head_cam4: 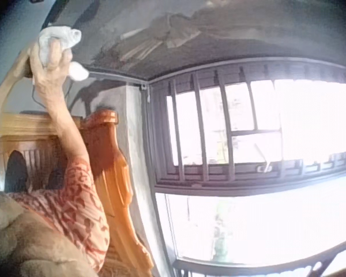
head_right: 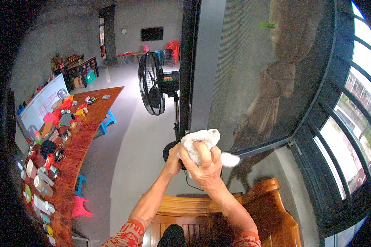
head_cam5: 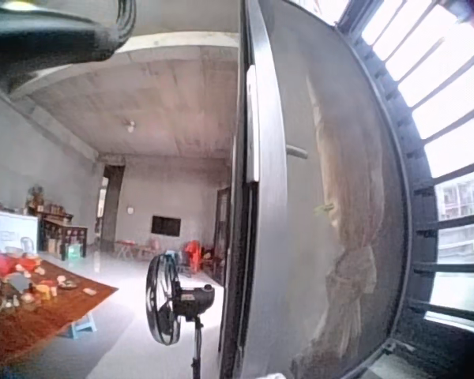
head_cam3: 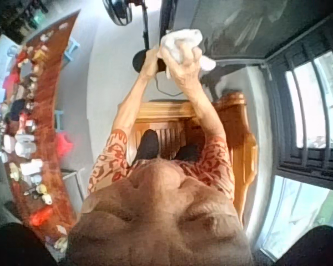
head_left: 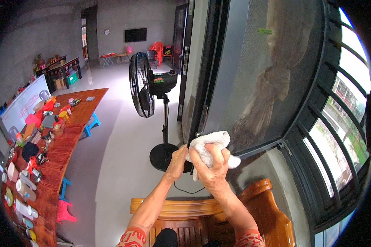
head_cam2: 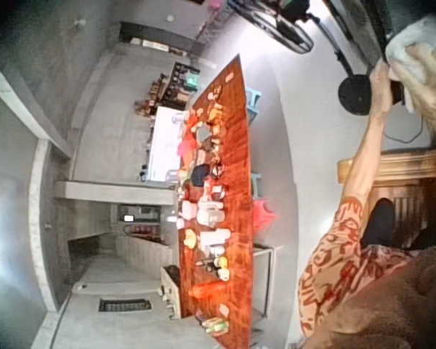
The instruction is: The person cleans the window frame and screen using a white cloth. They wipe the vertical and horizontal bars of the frame and the mesh screen, moving methodically from the top to the bottom of the window.
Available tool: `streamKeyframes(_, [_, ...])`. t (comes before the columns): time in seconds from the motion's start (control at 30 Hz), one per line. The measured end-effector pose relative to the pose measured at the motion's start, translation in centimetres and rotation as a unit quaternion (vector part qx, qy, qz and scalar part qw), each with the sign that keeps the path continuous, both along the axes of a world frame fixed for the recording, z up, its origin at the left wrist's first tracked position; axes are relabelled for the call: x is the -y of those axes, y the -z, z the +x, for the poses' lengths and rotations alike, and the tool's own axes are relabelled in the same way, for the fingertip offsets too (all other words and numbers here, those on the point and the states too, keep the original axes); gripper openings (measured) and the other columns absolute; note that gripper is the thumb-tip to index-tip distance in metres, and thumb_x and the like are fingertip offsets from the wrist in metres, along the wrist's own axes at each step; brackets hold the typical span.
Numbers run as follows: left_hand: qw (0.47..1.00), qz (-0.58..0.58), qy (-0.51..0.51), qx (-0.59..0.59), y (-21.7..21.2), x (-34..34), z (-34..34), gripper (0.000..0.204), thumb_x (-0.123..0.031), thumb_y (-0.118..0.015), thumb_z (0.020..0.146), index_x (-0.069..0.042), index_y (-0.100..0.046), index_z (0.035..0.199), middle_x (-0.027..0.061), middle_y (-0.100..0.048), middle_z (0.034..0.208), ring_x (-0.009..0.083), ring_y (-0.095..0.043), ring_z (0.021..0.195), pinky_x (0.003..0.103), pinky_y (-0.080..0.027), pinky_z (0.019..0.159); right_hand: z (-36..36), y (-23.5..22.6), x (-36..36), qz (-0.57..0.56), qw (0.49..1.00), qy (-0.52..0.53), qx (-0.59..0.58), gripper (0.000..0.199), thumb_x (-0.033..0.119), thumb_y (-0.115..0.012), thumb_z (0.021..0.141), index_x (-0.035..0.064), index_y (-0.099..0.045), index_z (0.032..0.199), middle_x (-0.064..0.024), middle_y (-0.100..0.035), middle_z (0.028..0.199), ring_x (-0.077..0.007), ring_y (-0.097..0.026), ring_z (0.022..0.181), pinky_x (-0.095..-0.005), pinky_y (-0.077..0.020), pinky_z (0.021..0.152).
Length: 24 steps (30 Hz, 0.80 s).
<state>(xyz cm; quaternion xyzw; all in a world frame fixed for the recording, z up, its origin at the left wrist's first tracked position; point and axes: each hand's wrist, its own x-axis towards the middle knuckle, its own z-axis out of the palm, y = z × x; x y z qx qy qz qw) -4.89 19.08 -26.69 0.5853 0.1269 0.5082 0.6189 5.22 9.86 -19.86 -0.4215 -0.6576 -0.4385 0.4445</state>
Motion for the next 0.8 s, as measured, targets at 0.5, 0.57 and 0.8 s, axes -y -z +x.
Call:
streamKeyframes(0.5, [0.998,0.061,0.022,0.027,-0.6,0.8,0.0,0.044,-0.037,-0.030,0.105,0.000,-0.054,0.113,0.0040,-0.058,0.102,0.0105,-0.049,0.094,0.027,-0.041,0.085,0.9,2.0,1.5,-0.069,0.993,0.006,0.097,0.039,0.005,-0.072,0.059,0.0141,-0.071,0.097,-0.0082,-0.048,0.116,-0.0297,-0.049,0.090,-0.0362,-0.0476,0.069])
streamKeyframes(0.57, [0.994,0.086,0.010,0.067,-0.4,0.7,0.5,0.045,-0.035,-0.028,0.105,0.001,-0.053,0.117,0.0051,-0.058,0.105,0.0116,-0.050,0.097,0.028,-0.041,0.087,1.0,0.6,0.9,-0.044,0.994,-0.001,0.097,0.037,0.005,-0.072,0.060,0.0135,-0.070,0.096,-0.0085,-0.049,0.117,-0.0298,-0.049,0.091,-0.0361,-0.0479,0.069])
streamKeyframes(0.8, [0.996,0.051,0.042,0.065,-0.3,0.6,0.8,0.056,-0.042,-0.021,0.104,0.000,-0.047,0.131,0.0098,-0.056,0.122,0.0163,-0.049,0.113,0.030,-0.037,0.100,-1.1,-0.2,0.3,-0.005,0.991,0.098,0.087,0.037,0.001,-0.071,0.062,0.0110,-0.069,0.097,-0.0093,-0.050,0.122,-0.0319,-0.050,0.096,-0.0365,-0.0508,0.071])
